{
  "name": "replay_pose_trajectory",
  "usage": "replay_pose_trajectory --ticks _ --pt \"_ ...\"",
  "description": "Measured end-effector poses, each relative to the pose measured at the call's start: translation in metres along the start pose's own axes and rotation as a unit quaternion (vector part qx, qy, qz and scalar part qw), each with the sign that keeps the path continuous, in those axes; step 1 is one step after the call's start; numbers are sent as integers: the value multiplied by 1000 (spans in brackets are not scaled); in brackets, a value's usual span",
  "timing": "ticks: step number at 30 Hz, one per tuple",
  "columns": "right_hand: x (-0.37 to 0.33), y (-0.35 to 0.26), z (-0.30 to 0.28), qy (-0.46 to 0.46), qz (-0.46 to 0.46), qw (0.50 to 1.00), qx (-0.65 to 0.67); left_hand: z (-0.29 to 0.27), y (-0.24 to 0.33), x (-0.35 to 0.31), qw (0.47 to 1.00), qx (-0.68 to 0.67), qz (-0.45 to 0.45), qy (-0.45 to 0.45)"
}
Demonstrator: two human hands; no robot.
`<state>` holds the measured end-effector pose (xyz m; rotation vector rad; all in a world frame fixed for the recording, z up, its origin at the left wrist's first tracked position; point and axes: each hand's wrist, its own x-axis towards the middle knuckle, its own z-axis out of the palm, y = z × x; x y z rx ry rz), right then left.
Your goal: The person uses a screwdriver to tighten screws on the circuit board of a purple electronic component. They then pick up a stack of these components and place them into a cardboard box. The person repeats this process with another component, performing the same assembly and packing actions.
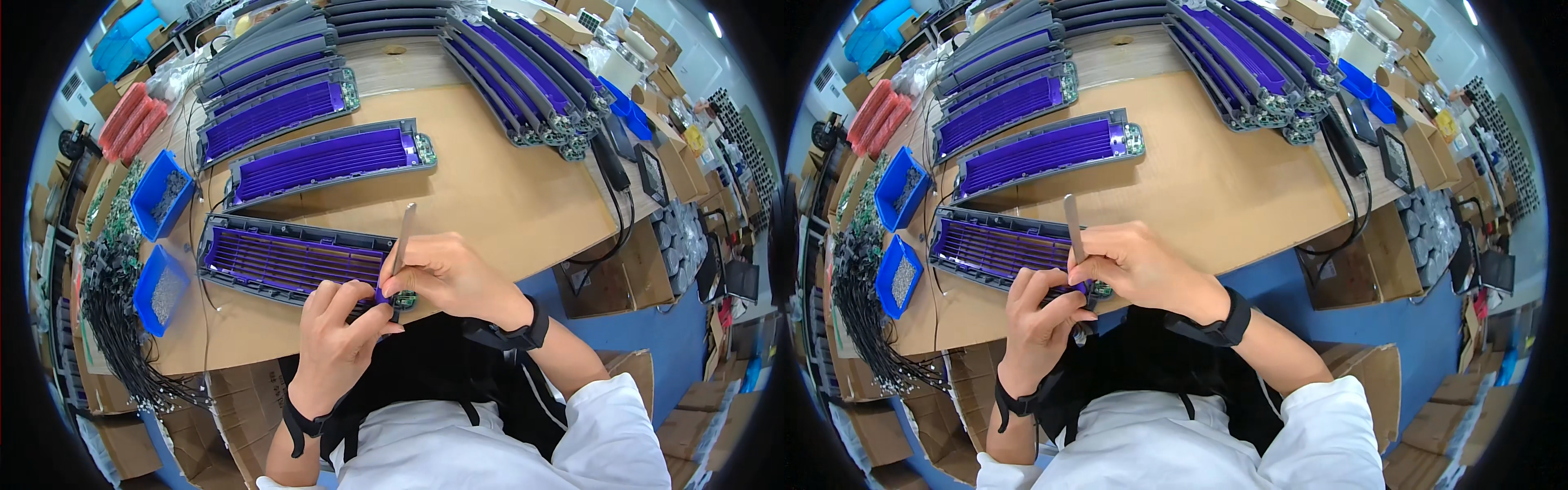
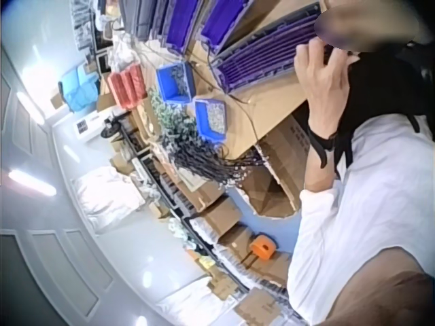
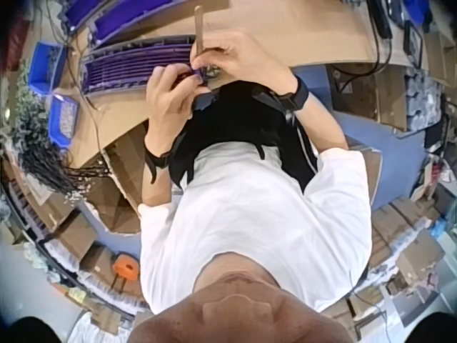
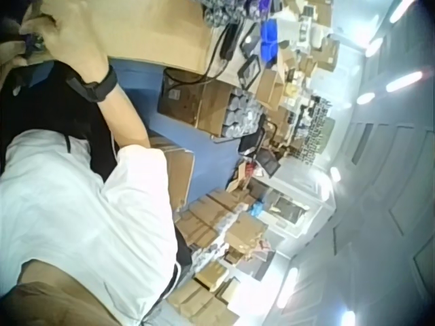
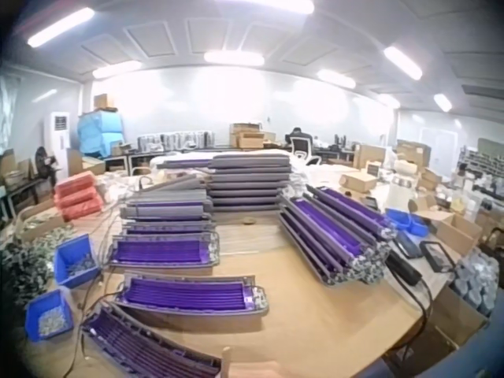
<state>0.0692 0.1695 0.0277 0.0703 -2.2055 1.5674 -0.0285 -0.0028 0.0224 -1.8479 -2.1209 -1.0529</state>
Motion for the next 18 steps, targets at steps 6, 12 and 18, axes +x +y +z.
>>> replay_pose_trajectory --ticks 6,12,18 --pt "3 0 0 -4 -1 1000 -11 -1 1 1 1000 -20 -8 2" --pt "0 0 -1 -23 115 986 120 0 -1 0 998 -61 -19 28" --pt "2 0 -3 -32 55 996 55 2 -4 -1 998 -63 -2 28"
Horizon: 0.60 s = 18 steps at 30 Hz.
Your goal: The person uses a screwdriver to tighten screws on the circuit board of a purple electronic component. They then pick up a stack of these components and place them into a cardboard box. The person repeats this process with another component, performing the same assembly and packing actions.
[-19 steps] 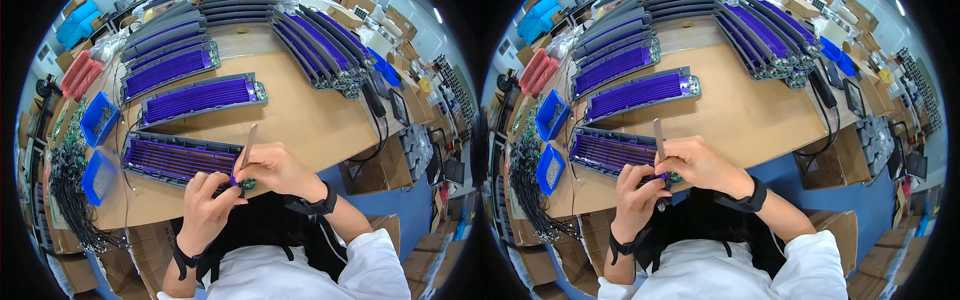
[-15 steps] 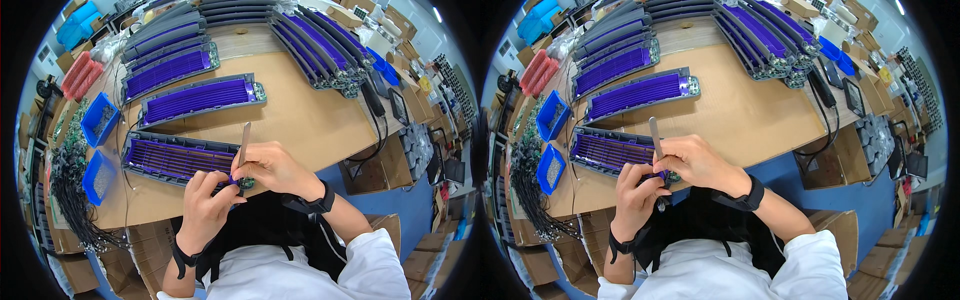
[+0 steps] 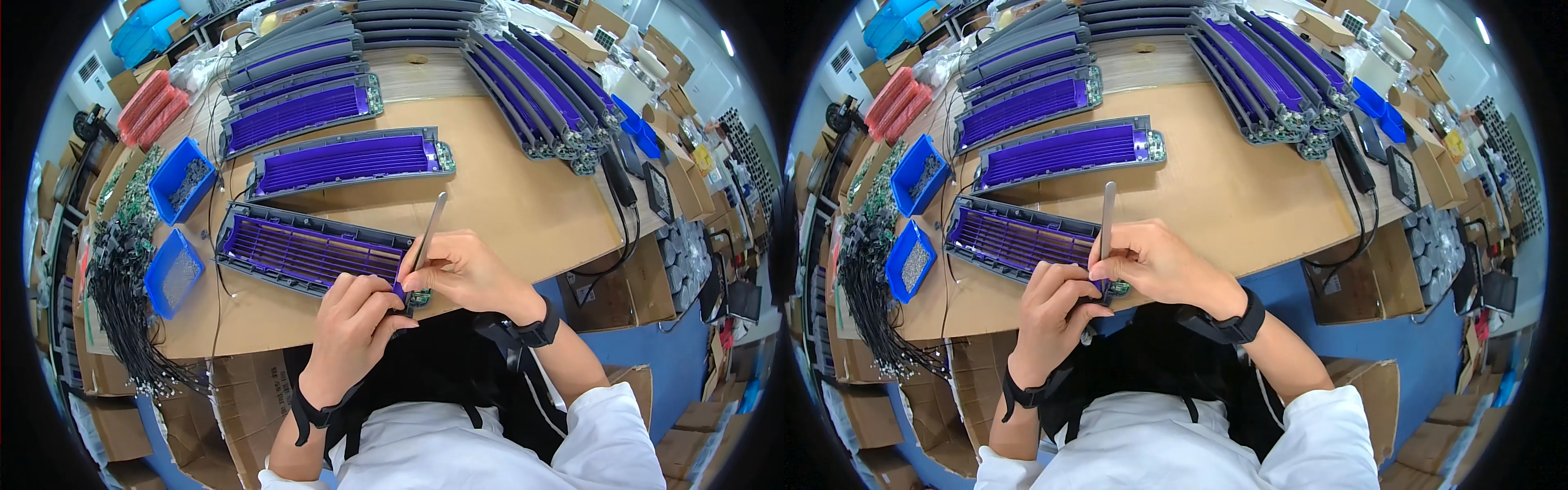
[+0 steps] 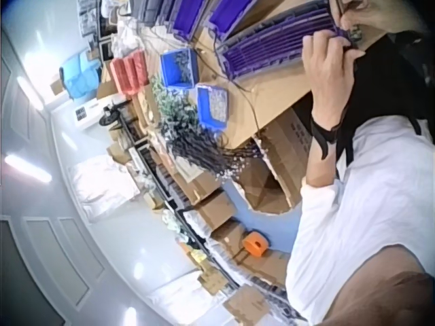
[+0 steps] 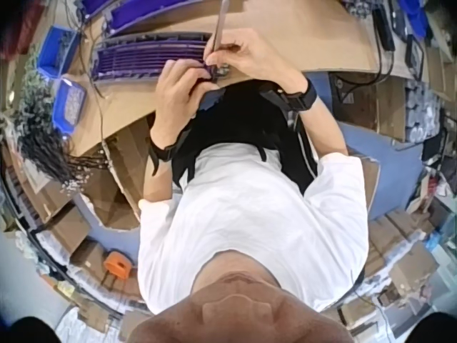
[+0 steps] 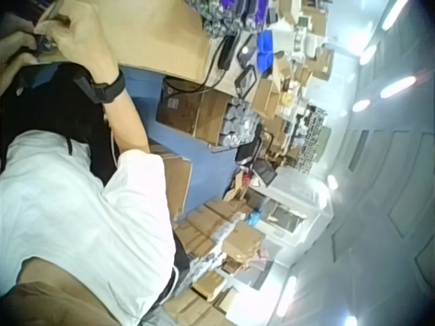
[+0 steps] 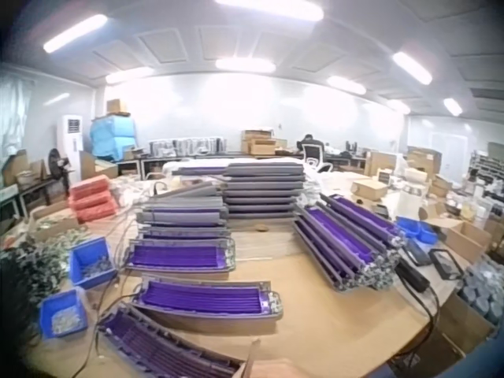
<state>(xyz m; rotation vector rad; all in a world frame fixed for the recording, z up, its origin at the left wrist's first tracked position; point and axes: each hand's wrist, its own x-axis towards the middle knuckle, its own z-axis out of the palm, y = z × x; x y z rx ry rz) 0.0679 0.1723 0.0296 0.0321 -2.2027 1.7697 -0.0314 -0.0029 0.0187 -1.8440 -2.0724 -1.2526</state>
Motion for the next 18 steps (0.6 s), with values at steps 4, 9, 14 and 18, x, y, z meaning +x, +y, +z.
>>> replay_pose_trajectory --ticks 4,9,14,18 --pt "1 -5 -4 -24 16 999 -19 -1 0 -1 1000 0 -2 0" --pt "3 -9 -4 -25 1 999 -40 -1 -1 -2 1000 -3 -3 -3" --pt "5 -10 -2 -17 -47 994 -97 -2 0 -1 1000 8 -3 -12" --pt "6 -3 2 -8 -66 992 -108 -2 -1 -2 1000 7 1 -12"
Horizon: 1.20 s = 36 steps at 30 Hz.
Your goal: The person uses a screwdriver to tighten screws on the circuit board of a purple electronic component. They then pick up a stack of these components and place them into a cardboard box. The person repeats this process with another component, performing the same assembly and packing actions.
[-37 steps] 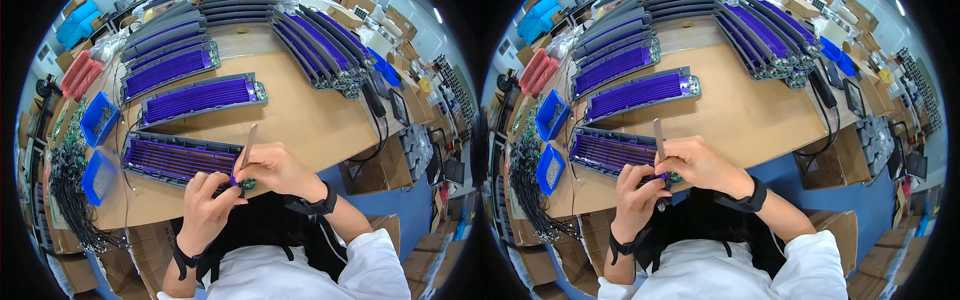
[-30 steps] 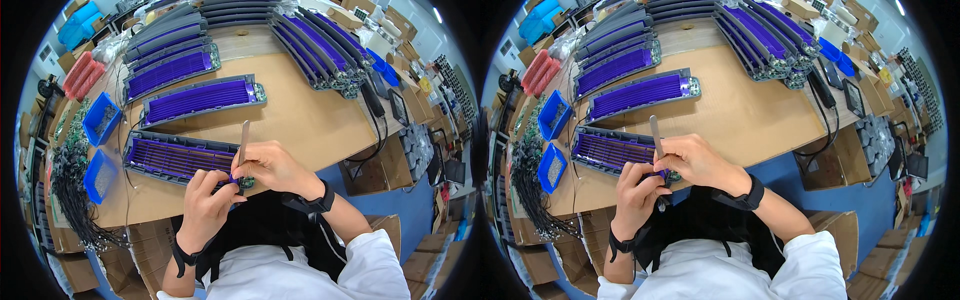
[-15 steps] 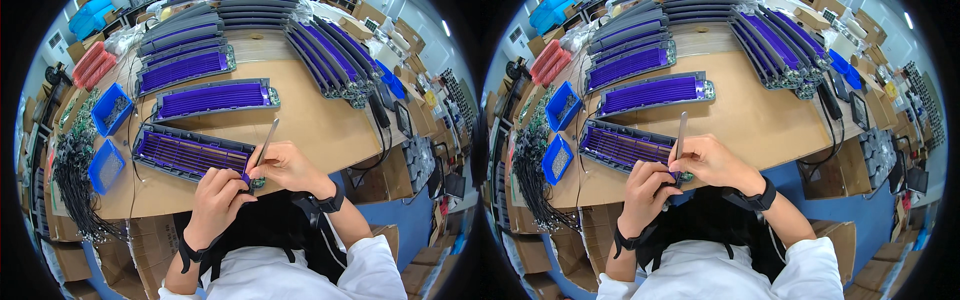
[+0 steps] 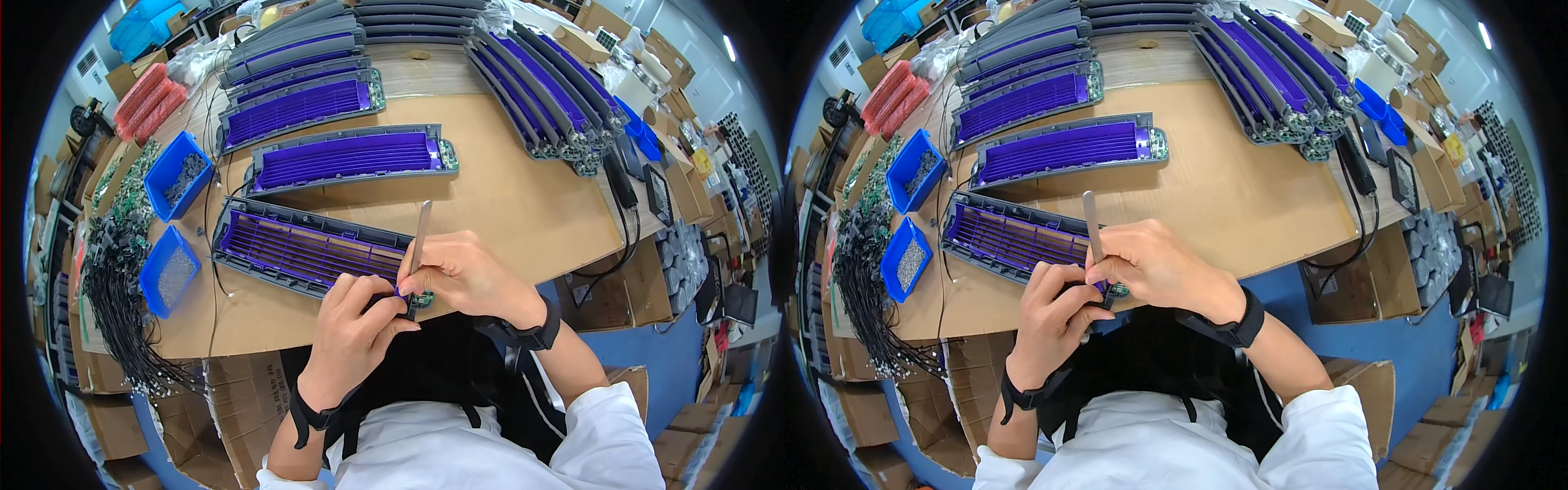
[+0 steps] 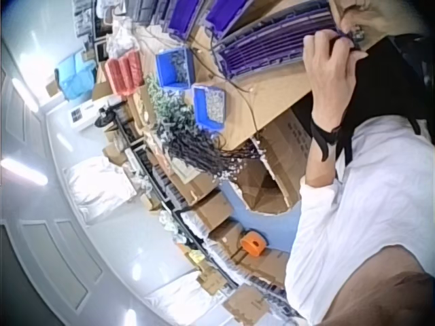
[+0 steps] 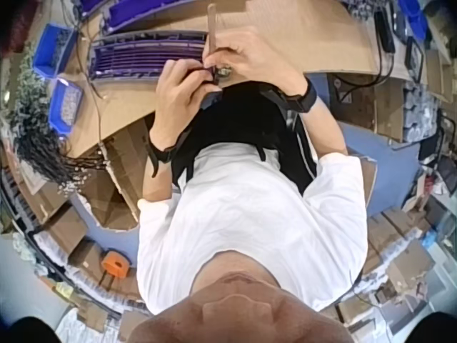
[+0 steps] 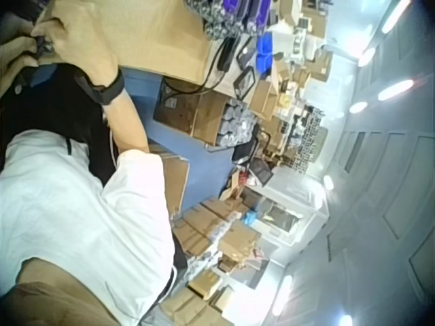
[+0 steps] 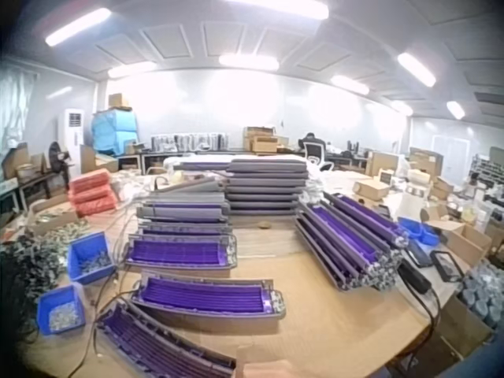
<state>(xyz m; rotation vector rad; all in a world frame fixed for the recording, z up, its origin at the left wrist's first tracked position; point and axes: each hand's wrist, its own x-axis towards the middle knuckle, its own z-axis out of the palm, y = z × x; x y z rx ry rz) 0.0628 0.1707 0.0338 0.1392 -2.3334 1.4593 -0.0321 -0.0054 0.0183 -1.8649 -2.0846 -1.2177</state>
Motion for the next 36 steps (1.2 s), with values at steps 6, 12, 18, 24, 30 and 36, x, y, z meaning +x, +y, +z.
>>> replay_pose_trajectory --ticks 6,12,18,24,30,36 --pt "5 -5 -1 -26 0 999 -25 0 -1 -3 1000 -8 -7 14" --pt "-5 -16 -2 59 50 993 90 1 -1 -2 999 -18 5 38" --pt "-23 -15 -15 34 33 998 -51 -1 -4 -4 999 5 26 26" --pt "-38 -9 -3 21 41 985 -168 -1 -1 -2 999 33 34 6" --pt "-14 -17 8 27 64 988 -139 2 -6 -7 999 20 36 32" --pt "4 -24 25 13 131 951 -278 12 -11 -20 995 -46 -18 87"
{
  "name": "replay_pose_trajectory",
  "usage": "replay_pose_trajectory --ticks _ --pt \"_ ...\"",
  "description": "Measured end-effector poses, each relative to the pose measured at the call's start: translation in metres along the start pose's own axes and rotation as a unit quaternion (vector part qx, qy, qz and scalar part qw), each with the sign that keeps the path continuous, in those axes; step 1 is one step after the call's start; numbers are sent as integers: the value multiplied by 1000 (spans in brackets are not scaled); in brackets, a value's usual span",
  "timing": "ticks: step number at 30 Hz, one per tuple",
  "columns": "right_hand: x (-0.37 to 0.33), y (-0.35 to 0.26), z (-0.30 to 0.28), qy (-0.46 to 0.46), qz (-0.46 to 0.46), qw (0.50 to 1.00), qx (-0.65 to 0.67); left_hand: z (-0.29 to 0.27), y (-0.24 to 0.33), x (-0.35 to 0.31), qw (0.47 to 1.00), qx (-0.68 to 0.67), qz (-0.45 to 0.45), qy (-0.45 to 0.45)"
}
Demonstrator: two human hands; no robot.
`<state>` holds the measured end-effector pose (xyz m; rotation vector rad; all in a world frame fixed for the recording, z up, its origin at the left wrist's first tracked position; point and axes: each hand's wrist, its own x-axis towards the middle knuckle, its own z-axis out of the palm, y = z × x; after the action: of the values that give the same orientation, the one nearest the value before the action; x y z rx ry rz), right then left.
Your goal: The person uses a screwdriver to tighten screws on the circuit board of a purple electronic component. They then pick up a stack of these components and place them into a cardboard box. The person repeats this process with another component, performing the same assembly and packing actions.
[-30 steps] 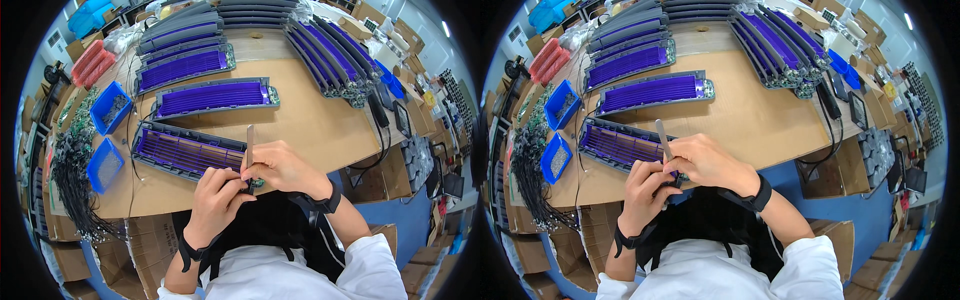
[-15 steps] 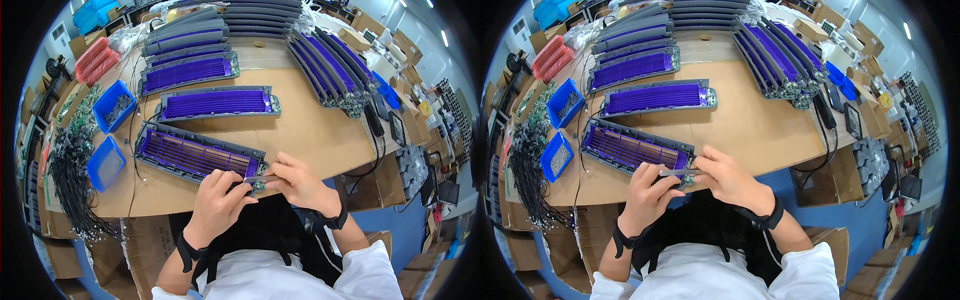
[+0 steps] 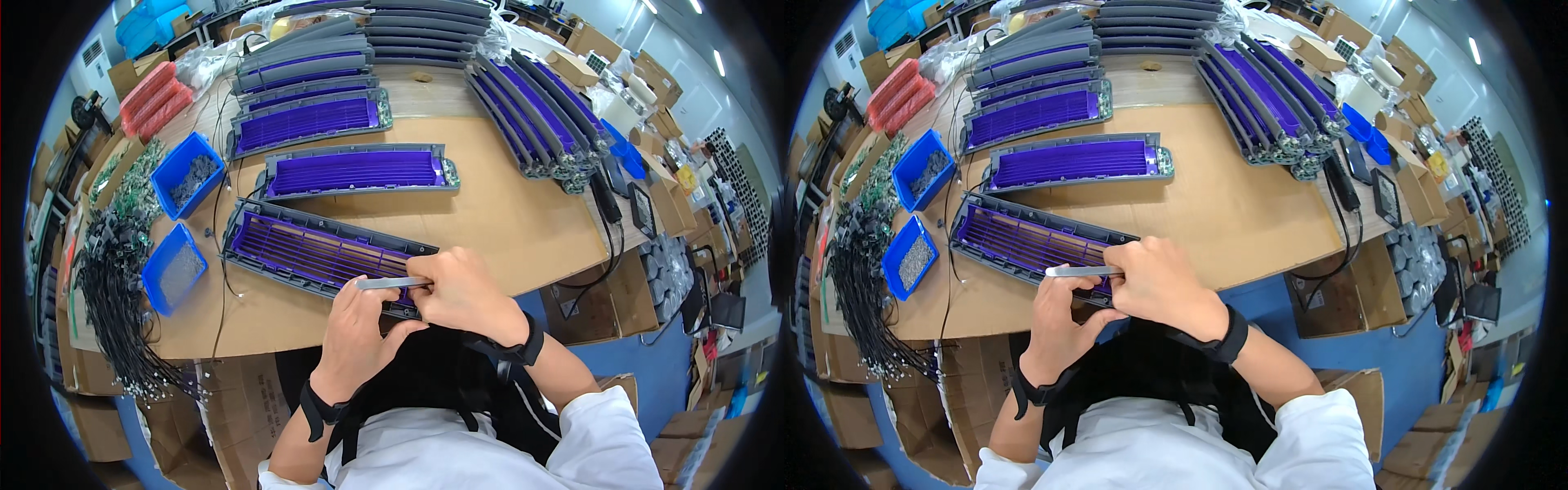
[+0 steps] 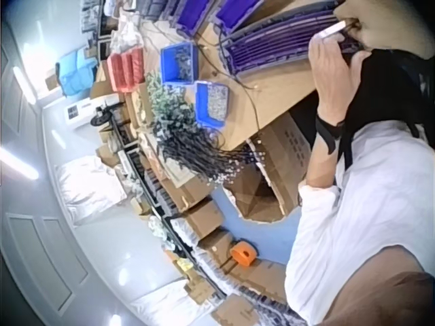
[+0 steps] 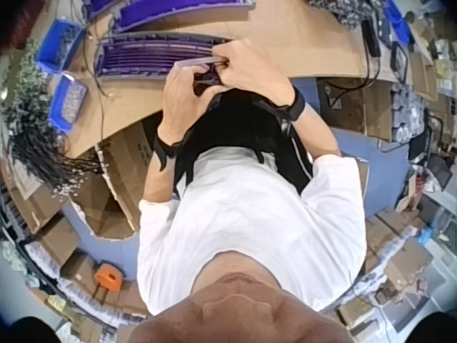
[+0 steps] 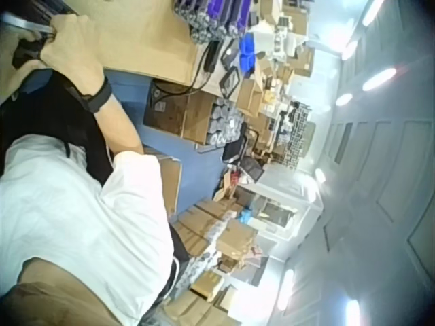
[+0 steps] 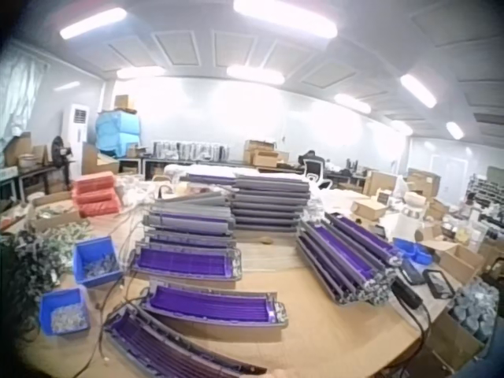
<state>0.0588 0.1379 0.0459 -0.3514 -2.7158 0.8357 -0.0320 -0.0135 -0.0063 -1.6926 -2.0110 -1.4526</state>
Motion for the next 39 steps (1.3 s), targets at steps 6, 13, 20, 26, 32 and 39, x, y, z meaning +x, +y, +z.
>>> replay_pose_trajectory --ticks 6,13,20,26,32,39 --pt "2 -5 -13 -16 8 999 -30 -4 4 5 1000 -15 0 -12" --pt "34 0 -8 68 -53 989 -124 -7 4 5 999 -47 25 -8" --pt "15 -2 -14 -23 -111 976 -188 -23 11 -15 984 -80 97 128" --pt "-37 0 -116 57 40 988 -136 -45 24 -22 976 -81 47 199" --pt "8 66 -205 253 133 915 -285 -50 27 -4 968 -121 -155 156" --pt "67 149 -237 215 275 879 -323 -55 36 58 992 -73 -99 22"
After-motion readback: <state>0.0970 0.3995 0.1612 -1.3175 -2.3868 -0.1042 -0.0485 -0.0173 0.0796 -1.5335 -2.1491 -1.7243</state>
